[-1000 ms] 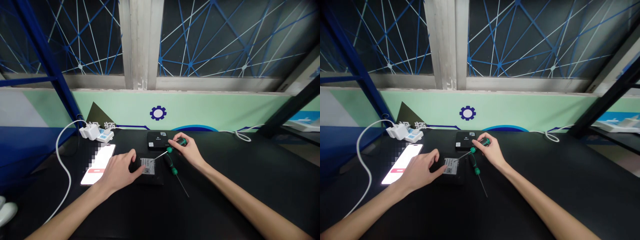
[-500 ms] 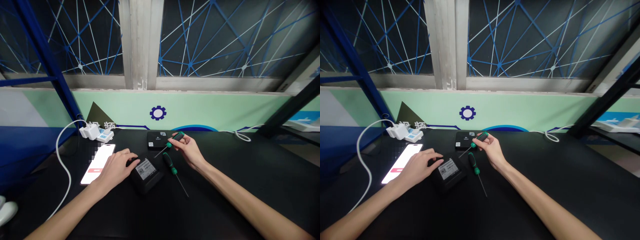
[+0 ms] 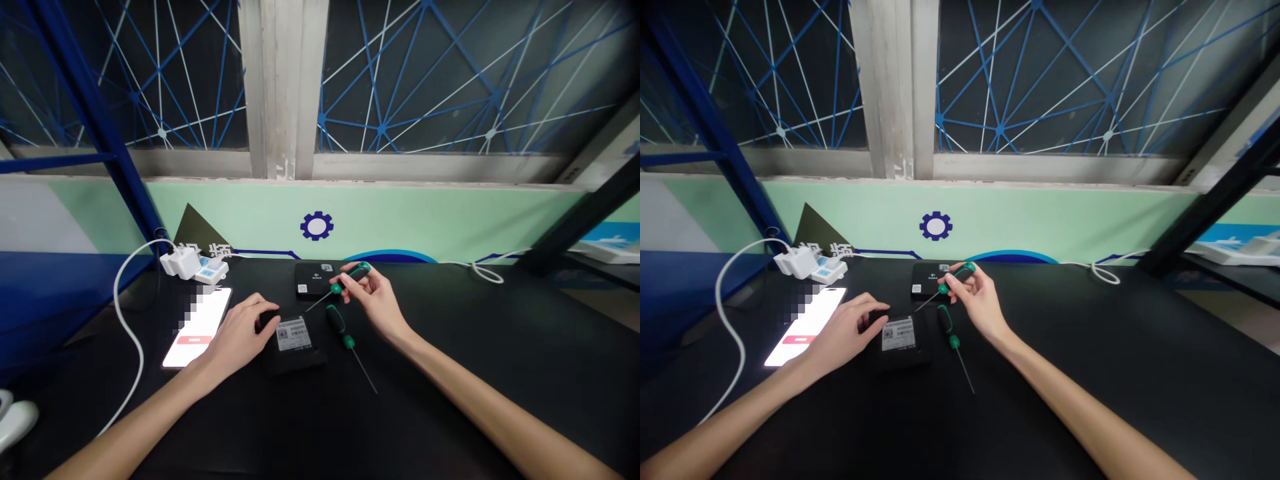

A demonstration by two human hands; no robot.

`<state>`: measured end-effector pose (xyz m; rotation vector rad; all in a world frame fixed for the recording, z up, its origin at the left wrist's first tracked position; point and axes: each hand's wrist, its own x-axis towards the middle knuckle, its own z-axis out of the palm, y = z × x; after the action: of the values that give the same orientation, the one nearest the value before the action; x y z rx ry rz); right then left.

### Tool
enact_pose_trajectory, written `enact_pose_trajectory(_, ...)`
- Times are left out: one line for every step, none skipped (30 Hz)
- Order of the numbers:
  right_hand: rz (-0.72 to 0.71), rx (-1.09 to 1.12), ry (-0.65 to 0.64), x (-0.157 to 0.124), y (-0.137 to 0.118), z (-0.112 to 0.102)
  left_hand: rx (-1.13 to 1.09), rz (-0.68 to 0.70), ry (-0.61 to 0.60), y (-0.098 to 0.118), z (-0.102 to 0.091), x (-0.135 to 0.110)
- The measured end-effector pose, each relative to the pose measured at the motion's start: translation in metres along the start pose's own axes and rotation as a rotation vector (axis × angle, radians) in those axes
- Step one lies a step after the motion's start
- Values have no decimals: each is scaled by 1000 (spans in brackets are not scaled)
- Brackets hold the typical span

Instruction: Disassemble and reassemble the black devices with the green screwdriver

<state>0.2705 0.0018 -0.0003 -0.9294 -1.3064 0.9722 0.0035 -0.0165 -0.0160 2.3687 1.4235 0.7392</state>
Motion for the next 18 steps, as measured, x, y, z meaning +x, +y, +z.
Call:
enact_pose_trajectory(-9, -8, -2, 0, -1, 0, -2, 6, -2, 0, 1, 0)
enact_pose_trajectory(-18, -16, -4, 0, -2, 0, -3, 14, -3, 0, 1, 0)
enact_pose_trajectory(-26, -25, -8, 0, -3, 0, -4, 23, -3, 0, 2, 0)
enact_pose_trajectory(-34, -35, -15, 0, -4, 0, -6, 32, -1, 0, 2, 0)
enact_pose_trajectory(-41, -46, -24, 0, -5, 1, -9, 39, -1, 1, 3, 0)
enact_pose_trajectory(-47, -54, -34, 0, -6, 1, -13, 42, -3, 2, 3, 0)
enact_pose_trajectory(-49, -62, -47, 0, -7, 1, -19, 43, -6, 2, 3, 0)
enact_pose_trajectory(-50, -67, -61, 1, -8, 1, -28, 40, -13, 3, 3, 0)
enact_pose_trajectory(-49, -72, -74, 2, -9, 1, -38, 33, -20, 3, 4, 0)
enact_pose_trajectory(-46, -77, -88, 3, -11, 2, -48, 26, -27, 3, 4, 0)
enact_pose_trajectory(-42, -83, -103, 4, -12, 2, -57, 20, -31, 3, 4, 0)
enact_pose_trajectory(-37, -89, -120, 6, -14, 3, -64, 14, -36, 2, 4, 1)
enact_pose_trajectory(-29, -93, -140, 7, -16, 4, -69, 6, -40, 2, 4, 2)
enact_pose_trajectory(-20, -93, -159, 8, -18, 5, -69, -2, -42, 1, 4, 2)
enact_pose_trajectory(-12, -89, -178, 9, -19, 6, -64, -8, -45, 0, 4, 3)
enact_pose_trajectory(-6, -83, -195, 10, -20, 8, -55, -14, -51, -1, 3, 5)
enact_pose_trajectory(-2, -77, -208, 11, -20, 10, -41, -18, -59, -1, 3, 6)
enact_pose_trajectory(2, -74, -219, 12, -20, 11, -25, -20, -69, -1, 2, 8)
